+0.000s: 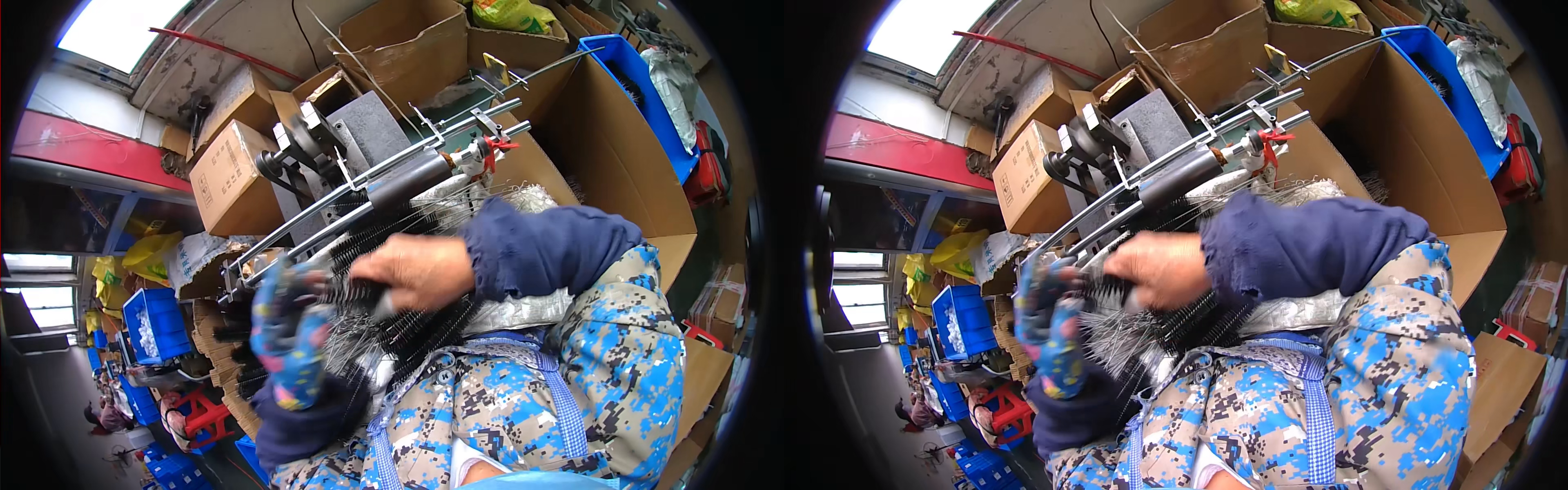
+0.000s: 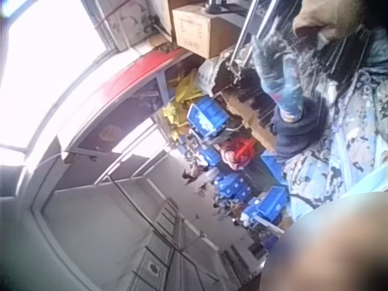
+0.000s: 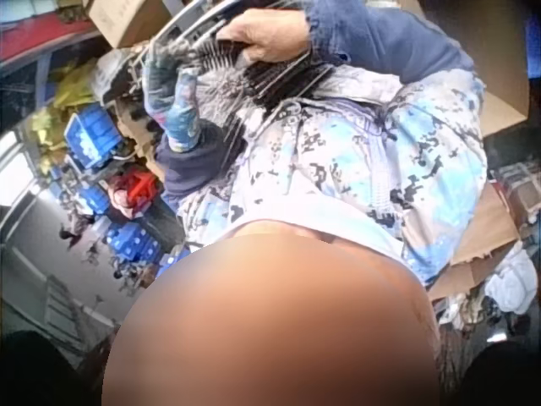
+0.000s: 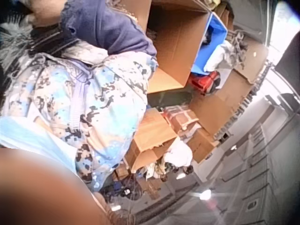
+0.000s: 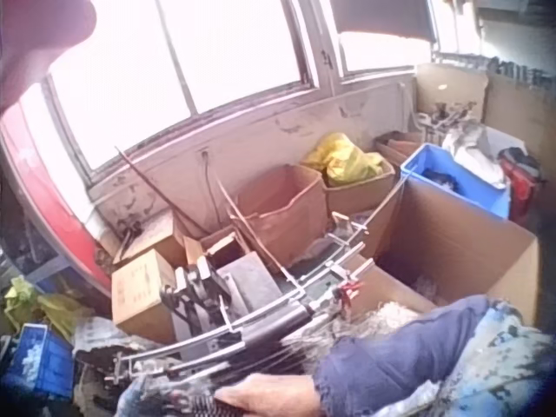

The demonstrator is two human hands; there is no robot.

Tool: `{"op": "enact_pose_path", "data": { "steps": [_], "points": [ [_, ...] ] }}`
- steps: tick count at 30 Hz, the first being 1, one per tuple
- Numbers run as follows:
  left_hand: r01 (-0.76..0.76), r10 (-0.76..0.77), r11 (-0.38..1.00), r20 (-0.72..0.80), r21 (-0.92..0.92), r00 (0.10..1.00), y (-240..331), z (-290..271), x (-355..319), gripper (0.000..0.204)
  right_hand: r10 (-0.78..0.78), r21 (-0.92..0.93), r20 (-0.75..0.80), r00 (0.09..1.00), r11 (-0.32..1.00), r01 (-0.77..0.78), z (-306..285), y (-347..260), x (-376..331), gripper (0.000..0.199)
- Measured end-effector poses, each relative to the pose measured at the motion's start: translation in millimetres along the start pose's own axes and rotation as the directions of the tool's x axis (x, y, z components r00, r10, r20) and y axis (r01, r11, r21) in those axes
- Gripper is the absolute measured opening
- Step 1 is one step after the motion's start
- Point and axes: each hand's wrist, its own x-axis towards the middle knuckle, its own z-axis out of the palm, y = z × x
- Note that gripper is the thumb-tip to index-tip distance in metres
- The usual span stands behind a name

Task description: Operating a manual twisting machine to assemble wire and bristles into industrial cleaning brushes.

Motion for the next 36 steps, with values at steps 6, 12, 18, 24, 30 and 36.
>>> {"op": "enact_pose_path", "data": {
  "steps": [6,12,18,24,30,36],
  "points": [
    [0.47,-0.083,0.074,-0.464,0.879,0.882,-78.8,-218.1,-13.1,0.08,0.114,-0.867,-0.463,0.879,0.151,-0.476,-86.3,87.0,49.4,0.014],
    [0.656,-0.349,0.424,-0.556,0.624,0.754,-157.9,-275.5,-38.5,0.06,0.383,-0.794,-0.498,0.778,0.161,-0.587,-88.4,118.7,68.3,0.024],
    [0.473,-0.05,0.803,-0.748,0.364,0.662,-154.9,-281.0,-35.1,0.044,0.341,-0.817,-0.486,0.805,0.15,-0.557,-84.1,112.2,70.6,0.023],
    [0.233,0.021,0.944,-0.745,0.235,0.667,-107.1,-241.6,-22.1,0.038,0.315,-0.817,-0.49,0.813,0.161,-0.554,-91.6,124.5,66.6,0.021],
    [-0.082,0.282,0.904,-0.442,0.419,0.852,-49.7,-178.7,-10.6,0.038,0.189,-0.852,-0.452,0.872,0.199,-0.485,-103.0,143.0,71.5,0.021],
    [-0.314,0.472,0.836,-0.297,0.451,0.83,-9.4,-81.2,-12.3,0.039,0.234,-0.826,-0.525,0.819,0.091,-0.556,-105.7,145.8,64.3,0.024]
  ]
}}
